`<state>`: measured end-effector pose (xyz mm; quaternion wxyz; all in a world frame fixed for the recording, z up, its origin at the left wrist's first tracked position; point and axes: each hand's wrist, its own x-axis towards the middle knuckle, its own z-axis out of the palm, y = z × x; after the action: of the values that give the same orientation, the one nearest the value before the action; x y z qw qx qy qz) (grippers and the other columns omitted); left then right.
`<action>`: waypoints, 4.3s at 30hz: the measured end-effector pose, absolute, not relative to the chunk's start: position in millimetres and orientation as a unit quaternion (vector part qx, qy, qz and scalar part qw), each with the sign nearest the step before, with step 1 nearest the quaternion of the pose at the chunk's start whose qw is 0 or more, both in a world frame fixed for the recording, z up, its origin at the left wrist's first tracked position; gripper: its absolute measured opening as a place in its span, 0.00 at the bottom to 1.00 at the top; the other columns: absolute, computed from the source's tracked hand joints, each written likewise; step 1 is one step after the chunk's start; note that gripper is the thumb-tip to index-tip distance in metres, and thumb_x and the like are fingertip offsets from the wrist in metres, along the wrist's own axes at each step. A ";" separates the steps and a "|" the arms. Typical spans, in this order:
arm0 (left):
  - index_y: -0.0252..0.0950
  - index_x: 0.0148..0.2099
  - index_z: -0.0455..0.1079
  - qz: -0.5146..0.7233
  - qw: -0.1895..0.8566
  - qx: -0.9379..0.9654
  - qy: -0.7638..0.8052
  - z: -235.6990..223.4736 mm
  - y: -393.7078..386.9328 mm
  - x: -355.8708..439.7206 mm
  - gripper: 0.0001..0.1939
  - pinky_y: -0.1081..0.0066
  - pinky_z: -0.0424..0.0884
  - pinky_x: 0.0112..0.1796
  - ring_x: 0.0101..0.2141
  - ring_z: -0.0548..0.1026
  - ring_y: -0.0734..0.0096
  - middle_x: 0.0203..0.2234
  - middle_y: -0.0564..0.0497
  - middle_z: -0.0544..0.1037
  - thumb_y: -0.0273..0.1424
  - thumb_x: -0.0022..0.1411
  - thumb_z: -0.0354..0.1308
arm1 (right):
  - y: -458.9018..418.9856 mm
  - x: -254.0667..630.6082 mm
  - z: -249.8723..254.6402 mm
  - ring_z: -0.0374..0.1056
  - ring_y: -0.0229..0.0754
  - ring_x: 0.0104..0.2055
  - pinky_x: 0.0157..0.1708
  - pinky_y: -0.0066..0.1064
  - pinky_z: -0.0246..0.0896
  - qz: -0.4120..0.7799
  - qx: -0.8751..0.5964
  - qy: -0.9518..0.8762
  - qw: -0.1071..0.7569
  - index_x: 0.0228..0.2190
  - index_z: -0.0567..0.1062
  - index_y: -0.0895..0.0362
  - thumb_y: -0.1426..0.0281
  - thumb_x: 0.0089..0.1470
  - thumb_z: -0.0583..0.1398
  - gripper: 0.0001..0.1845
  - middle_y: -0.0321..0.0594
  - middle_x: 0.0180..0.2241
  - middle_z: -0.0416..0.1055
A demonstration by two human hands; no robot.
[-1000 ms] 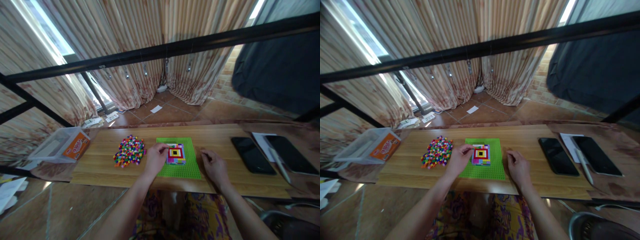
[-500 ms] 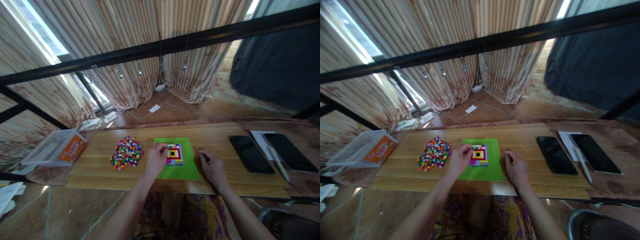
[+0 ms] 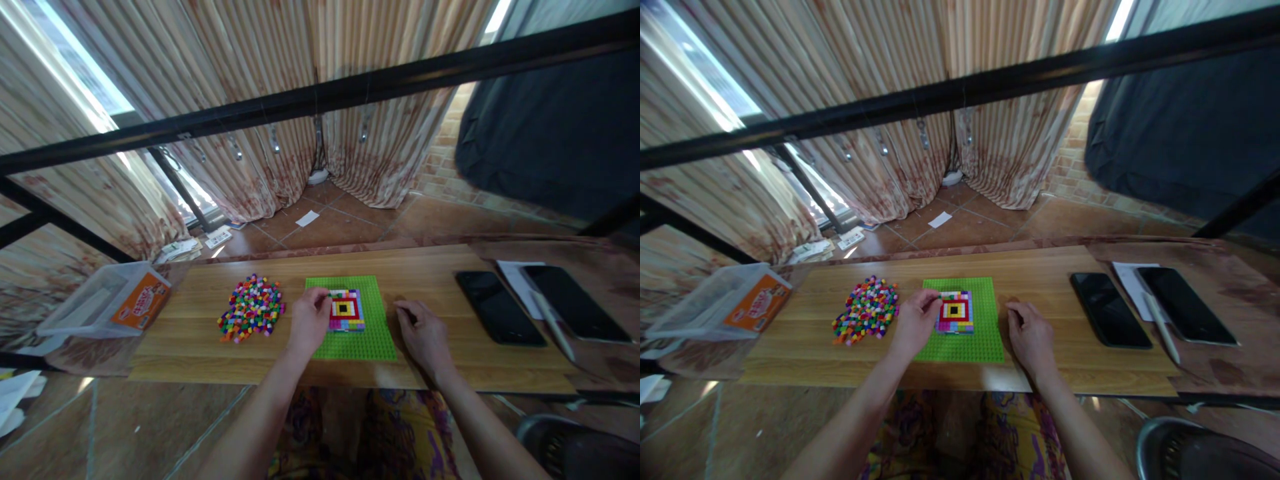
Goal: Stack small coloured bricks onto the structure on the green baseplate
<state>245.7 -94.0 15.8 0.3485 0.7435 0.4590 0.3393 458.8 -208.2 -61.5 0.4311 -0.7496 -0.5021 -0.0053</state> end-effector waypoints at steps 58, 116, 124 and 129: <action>0.35 0.40 0.79 0.252 0.425 0.745 0.449 6.0 -68.3 266.3 0.11 0.68 0.73 0.41 0.37 0.78 0.68 0.35 0.48 0.83 0.29 0.62 0.54 | -209.3 457.4 -59.2 0.73 0.46 0.37 0.39 0.38 0.66 -0.002 -0.752 -0.503 0.426 0.36 0.78 0.55 0.63 0.60 0.53 0.15 0.45 0.36 0.77; 0.35 0.35 0.71 0.276 0.253 0.715 0.590 -4.6 -116.6 130.2 0.06 0.71 0.67 0.37 0.33 0.74 0.71 0.30 0.51 0.77 0.27 0.62 0.53 | -211.1 468.8 -74.6 0.73 0.48 0.36 0.35 0.38 0.65 -0.038 -0.773 -0.516 0.367 0.37 0.78 0.56 0.59 0.59 0.52 0.19 0.46 0.38 0.78; 0.35 0.33 0.72 0.354 0.401 0.702 0.470 6.9 -99.8 199.5 0.05 0.74 0.69 0.35 0.30 0.75 0.74 0.27 0.53 0.78 0.23 0.58 0.56 | -209.1 467.2 -73.3 0.73 0.47 0.37 0.35 0.37 0.66 -0.043 -0.763 -0.516 0.386 0.36 0.78 0.55 0.61 0.59 0.53 0.16 0.45 0.37 0.78; 0.37 0.34 0.76 0.306 0.361 0.754 0.455 16.1 -89.6 228.2 0.10 0.74 0.70 0.35 0.31 0.76 0.73 0.29 0.53 0.80 0.22 0.59 0.54 | -208.6 465.7 -73.0 0.74 0.47 0.38 0.37 0.38 0.67 -0.041 -0.761 -0.514 0.395 0.36 0.78 0.56 0.62 0.59 0.53 0.16 0.45 0.37 0.78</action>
<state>228.2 -89.6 16.1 0.3608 0.7544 0.4548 0.3062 465.7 -208.6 -73.0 0.3950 -0.7606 -0.5136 -0.0415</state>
